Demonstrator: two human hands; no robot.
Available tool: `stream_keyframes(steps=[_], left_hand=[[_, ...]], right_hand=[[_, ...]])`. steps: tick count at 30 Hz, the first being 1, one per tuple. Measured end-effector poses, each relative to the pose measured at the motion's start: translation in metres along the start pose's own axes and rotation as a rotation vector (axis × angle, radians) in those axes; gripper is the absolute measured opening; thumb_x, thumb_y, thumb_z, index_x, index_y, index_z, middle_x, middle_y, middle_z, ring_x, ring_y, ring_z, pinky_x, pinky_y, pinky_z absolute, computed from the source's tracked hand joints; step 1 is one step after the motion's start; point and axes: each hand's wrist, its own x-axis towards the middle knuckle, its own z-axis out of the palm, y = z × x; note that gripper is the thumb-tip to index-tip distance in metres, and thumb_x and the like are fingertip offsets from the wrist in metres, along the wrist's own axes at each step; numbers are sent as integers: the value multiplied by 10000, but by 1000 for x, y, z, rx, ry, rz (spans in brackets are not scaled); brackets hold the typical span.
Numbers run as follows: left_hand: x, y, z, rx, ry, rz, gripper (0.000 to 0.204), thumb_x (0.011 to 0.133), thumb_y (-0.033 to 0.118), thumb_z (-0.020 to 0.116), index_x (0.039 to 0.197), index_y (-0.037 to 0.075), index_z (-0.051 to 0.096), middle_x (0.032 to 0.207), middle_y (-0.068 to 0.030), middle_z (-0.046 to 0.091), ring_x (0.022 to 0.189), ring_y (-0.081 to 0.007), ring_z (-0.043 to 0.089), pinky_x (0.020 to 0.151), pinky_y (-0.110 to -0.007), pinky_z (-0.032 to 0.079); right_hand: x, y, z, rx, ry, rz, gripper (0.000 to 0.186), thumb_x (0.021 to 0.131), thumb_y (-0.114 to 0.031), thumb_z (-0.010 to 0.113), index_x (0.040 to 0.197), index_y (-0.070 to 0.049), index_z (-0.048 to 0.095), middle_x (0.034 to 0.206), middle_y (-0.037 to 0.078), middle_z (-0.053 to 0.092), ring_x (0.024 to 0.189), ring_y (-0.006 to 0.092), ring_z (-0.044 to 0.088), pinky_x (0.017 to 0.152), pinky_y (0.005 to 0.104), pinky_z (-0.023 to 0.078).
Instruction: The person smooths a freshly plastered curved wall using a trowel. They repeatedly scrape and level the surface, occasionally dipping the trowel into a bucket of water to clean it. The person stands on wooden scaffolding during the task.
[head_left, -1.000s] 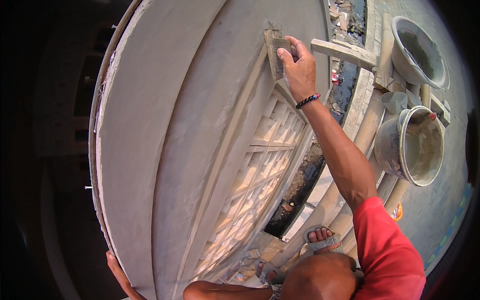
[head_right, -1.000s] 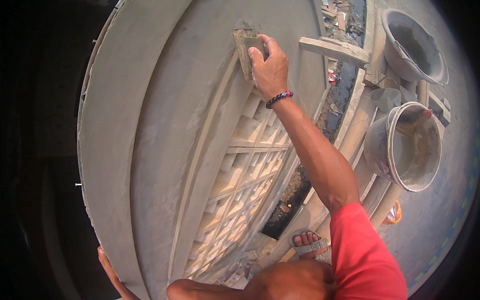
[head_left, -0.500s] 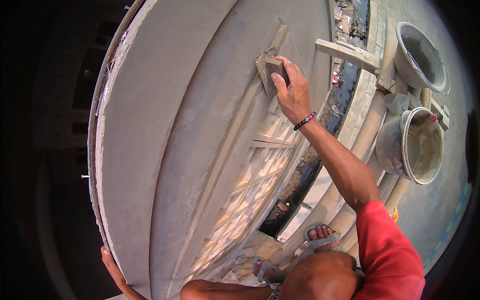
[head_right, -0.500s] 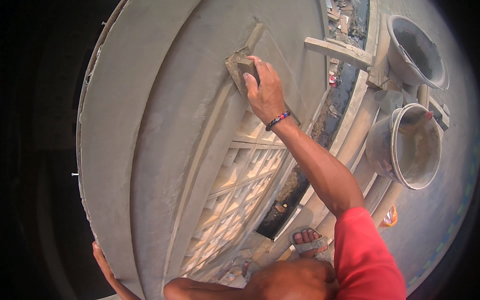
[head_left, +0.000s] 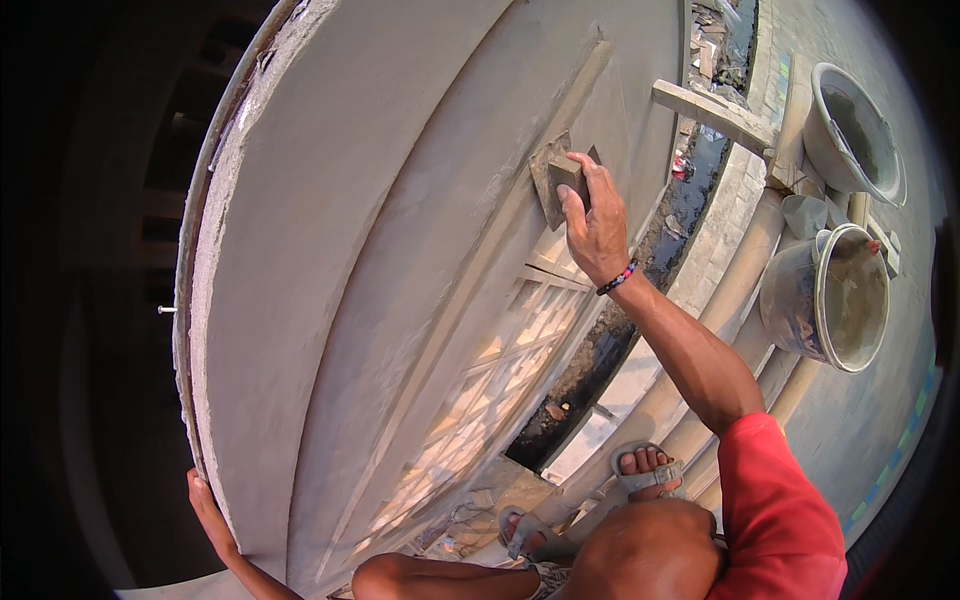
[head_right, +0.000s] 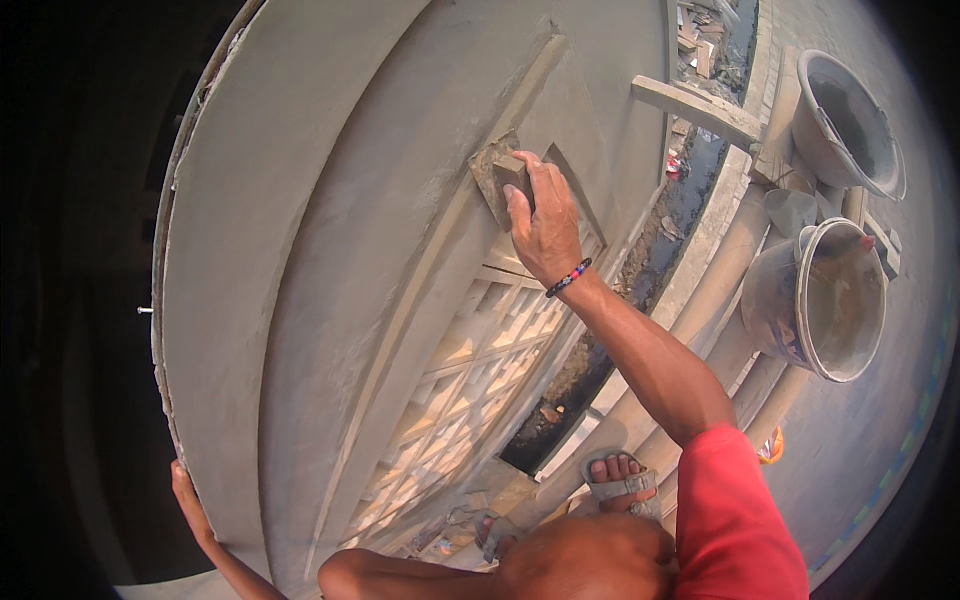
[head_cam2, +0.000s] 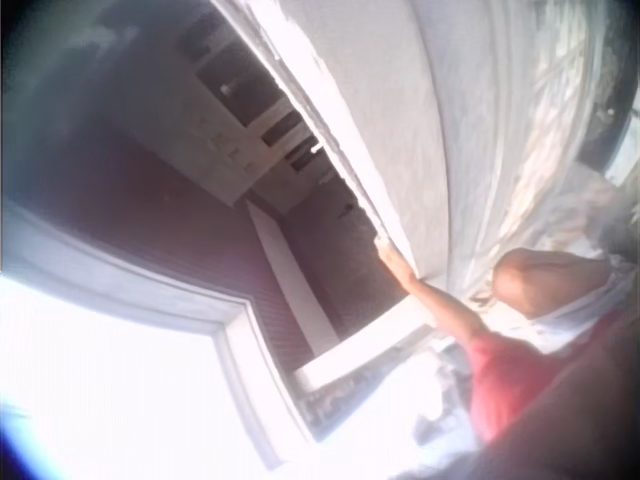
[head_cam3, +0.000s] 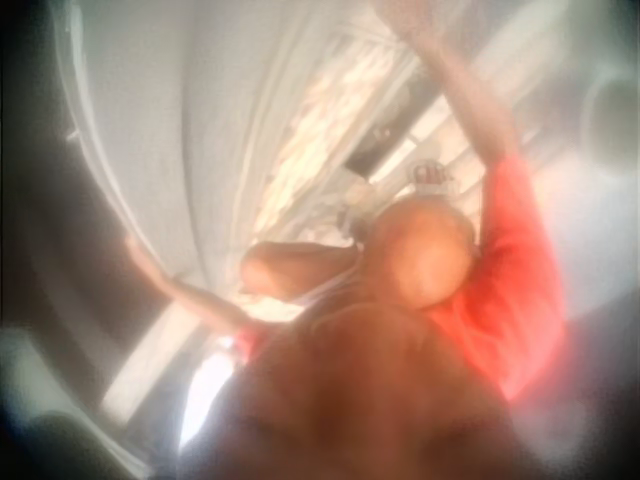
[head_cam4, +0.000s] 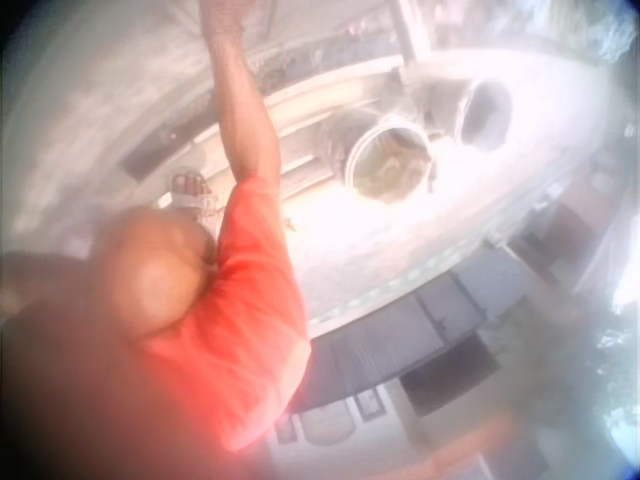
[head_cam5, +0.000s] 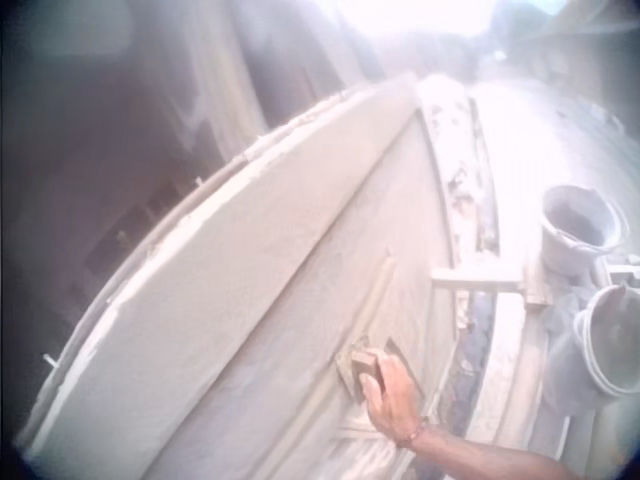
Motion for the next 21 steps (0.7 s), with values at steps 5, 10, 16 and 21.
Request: stream_keyframes(steps=[5,10,16,21], left_hand=[[-7,1,-5,-3,12,-38,487,1042,478,356,1050,21,522,892,-33,479,848,-142,438,799,-298,382],[-4,-14,-4,-44,-13,-28,450,1055,435,352,1064,18,522,901,-43,480,867,-148,440,826,-301,386],[6,2,-5,-42,-39,-26,453,1059,428,345,1091,9,514,947,-64,485,918,-163,441,885,-312,376],[5,-28,10,-149,27,-72,481,1061,447,324,1104,8,513,963,-81,495,931,-191,455,924,-332,369]], right_hand=[[-12,4,-27,17,-114,73,370,905,-79,600,1272,-35,570,997,171,599,979,325,592,879,414,464],[34,-24,-5,112,42,41,346,922,-93,584,1261,-28,570,1020,178,613,968,341,598,873,416,470],[-75,27,-32,-73,-341,173,364,921,-89,584,1275,-9,558,1085,222,626,972,385,615,884,437,482],[-111,-17,-121,-64,-440,413,487,885,-89,641,1343,3,502,1033,196,652,869,256,630,830,368,503]])
